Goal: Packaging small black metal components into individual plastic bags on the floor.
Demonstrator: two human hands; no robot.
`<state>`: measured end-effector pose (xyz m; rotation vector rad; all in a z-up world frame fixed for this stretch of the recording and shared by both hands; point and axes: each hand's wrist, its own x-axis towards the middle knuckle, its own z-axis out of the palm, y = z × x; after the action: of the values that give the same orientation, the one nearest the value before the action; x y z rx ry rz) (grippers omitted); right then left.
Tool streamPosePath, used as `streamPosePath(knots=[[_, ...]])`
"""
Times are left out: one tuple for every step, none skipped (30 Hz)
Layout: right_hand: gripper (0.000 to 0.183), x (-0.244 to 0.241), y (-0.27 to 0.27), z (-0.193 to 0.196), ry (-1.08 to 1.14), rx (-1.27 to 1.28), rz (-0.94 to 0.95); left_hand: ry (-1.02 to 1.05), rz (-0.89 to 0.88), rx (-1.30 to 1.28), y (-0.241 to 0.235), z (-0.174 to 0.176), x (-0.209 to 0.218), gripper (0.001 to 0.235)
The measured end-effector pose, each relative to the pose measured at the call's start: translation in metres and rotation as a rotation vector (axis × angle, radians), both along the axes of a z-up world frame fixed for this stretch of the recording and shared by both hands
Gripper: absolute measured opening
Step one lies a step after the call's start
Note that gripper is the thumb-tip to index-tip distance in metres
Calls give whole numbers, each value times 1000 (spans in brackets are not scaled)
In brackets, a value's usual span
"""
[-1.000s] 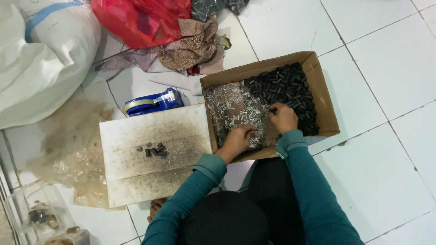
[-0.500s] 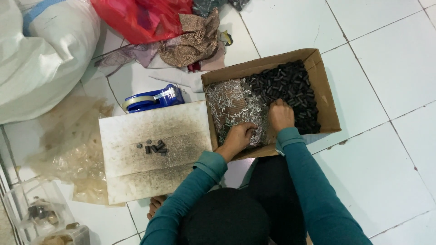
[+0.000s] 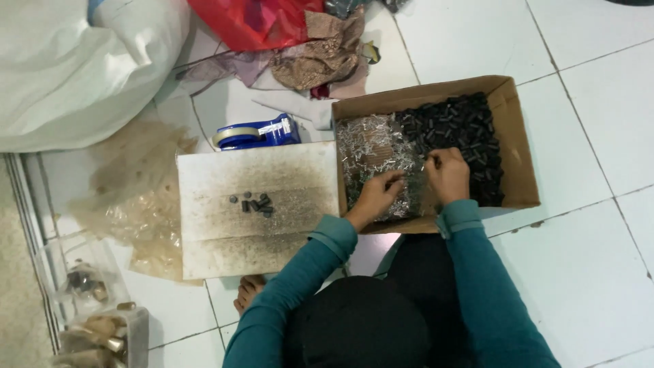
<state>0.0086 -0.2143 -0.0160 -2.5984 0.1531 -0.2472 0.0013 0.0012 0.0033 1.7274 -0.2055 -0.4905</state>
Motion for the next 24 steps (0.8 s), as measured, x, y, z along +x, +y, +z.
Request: streamPosePath(knots=[[15, -4, 12, 12, -1, 5, 16, -1, 16, 5, 1, 11, -1, 31], [14, -8, 24, 24, -56, 139, 34, -69, 78, -34, 2, 22, -2, 33], [14, -12, 34, 37, -111, 273, 48, -139, 136, -72, 2, 34, -1, 36], [14, -16, 52, 45, -111, 277, 61, -141, 148, -68, 7, 39, -2, 36], [12, -20, 69, 52, -139, 340, 79, -230, 208, -105, 12, 44, -4, 32], [10, -25, 87, 60, -166, 404, 96, -321, 268, -141, 16, 49, -5, 29], [10, -26, 103, 69, -165, 411, 111, -324, 282, -133, 28, 53, -8, 29], [11, -28, 119, 77, -176, 462, 120, -349, 332, -138, 40, 58, -12, 27], [12, -30, 135, 87, -189, 514, 125, -376, 379, -142, 51, 62, -14, 26], [12, -30, 151, 90, -191, 522, 137, -382, 389, -134, 69, 78, -21, 26], [12, -32, 167, 93, -167, 560, 173, -400, 416, -82, 86, 94, -28, 25], [13, -33, 182, 97, -143, 599, 209, -417, 444, -29, 102, 110, -35, 25], [13, -34, 200, 90, -144, 601, 218, -421, 451, -26, 120, 110, -42, 25], [13, -36, 218, 84, -134, 604, 275, -486, 518, 64, 137, 110, -49, 23], [15, -37, 235, 78, -124, 606, 331, -549, 584, 154, 154, 111, -56, 22], [15, -40, 250, 79, -125, 607, 339, -552, 591, 155, 168, 108, -63, 22], [13, -43, 266, 80, -98, 594, 416, -611, 631, 292, 183, 105, -72, 20], [13, -47, 281, 81, -71, 581, 493, -667, 669, 430, 198, 102, -80, 19], [13, -51, 290, 84, -73, 583, 502, -670, 677, 434, 207, 97, -85, 19], [13, -55, 298, 86, -91, 542, 544, -665, 702, 477, 216, 91, -90, 18], [13, -60, 305, 88, -108, 499, 584, -658, 725, 519, 223, 84, -96, 17], [13, -58, 307, 93, -109, 501, 591, -659, 731, 522, 226, 84, -94, 17], [14, -59, 309, 98, -101, 462, 618, -652, 746, 515, 227, 84, -95, 16], [16, -60, 310, 103, -93, 423, 644, -646, 760, 509, 229, 83, -95, 15]])
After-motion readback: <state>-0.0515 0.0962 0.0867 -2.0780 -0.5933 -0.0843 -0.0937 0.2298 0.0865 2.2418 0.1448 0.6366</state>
